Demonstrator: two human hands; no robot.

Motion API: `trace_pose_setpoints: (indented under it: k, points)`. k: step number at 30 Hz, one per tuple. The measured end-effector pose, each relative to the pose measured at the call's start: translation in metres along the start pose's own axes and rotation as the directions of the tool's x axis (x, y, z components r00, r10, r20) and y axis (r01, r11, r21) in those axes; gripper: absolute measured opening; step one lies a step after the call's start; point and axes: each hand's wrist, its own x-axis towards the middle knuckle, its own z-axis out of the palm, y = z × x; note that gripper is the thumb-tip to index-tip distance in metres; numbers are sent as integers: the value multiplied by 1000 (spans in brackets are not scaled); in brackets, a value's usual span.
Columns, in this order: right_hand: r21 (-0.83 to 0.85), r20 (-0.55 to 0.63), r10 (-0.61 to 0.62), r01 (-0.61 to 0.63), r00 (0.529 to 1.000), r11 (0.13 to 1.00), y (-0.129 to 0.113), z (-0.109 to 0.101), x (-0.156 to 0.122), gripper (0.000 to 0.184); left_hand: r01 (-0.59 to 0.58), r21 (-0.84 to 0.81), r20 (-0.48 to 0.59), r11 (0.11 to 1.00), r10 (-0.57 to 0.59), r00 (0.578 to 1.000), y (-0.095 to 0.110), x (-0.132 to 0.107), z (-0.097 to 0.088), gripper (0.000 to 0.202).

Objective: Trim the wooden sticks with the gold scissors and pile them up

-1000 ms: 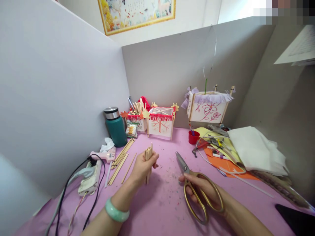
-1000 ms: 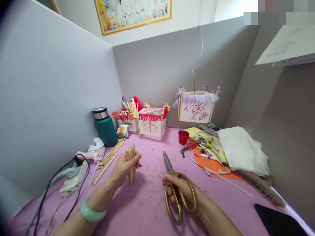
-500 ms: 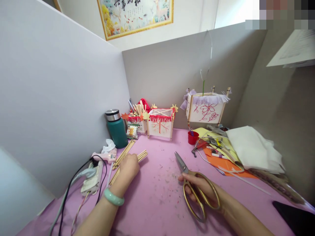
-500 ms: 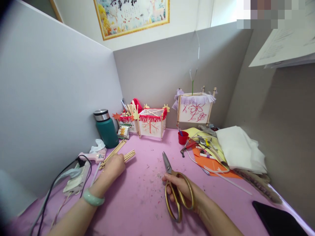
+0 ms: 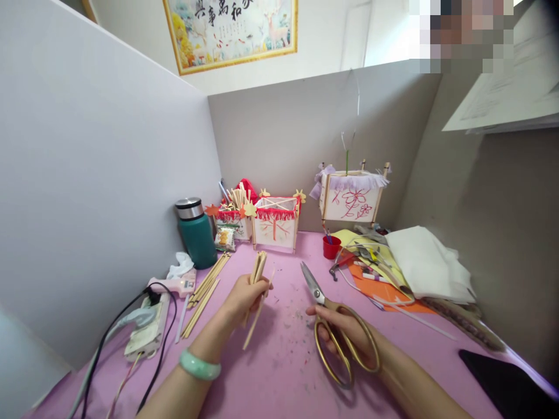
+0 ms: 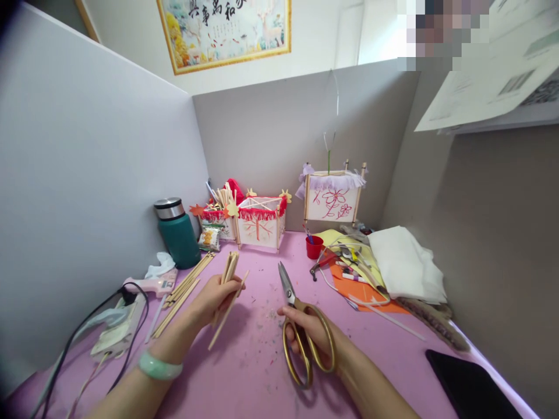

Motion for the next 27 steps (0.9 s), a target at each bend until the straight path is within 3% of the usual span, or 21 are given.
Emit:
trace_pose_setpoints:
  k: [5, 8, 11, 13, 15, 17, 19, 23, 27]
  points:
    - [-44, 15, -123, 124, 992, 991, -6, -1, -9, 42, -11, -272, 136, 962, 50, 989, 5, 0, 12, 16]
    - [-149, 81, -168, 179, 982, 973, -8, 0, -13, 43, 57, -466, 229, 883, 58, 972, 9, 1, 14, 43]
    - [-326, 84, -222, 237, 971, 915, -7, 2, -14, 43, 97, -531, 268, 841, 58, 962, 12, 1, 17, 57]
    - [-512, 26, -335, 301, 942, 805, -6, 2, -13, 37, 117, -534, 268, 837, 36, 963, 12, 1, 21, 58]
    - [-717, -24, -472, 314, 881, 623, -6, -1, -10, 27, 138, -541, 276, 829, 20, 961, 9, 1, 25, 56]
    - [-861, -47, -571, 256, 819, 439, -4, -5, -6, 23, 143, -564, 295, 813, 37, 955, 4, 2, 29, 52]
    - [-932, -58, -632, 185, 773, 312, 0, -9, -3, 27, 138, -601, 309, 787, 70, 949, -4, 4, 31, 49]
    - [-978, -16, -644, 122, 764, 170, 11, -12, 3, 43, 130, -664, 299, 736, 102, 949, -17, 8, 30, 48]
    - [-994, -9, -638, 62, 770, 88, 18, -10, 5, 47, 132, -702, 270, 700, 90, 959, -21, 8, 28, 49]
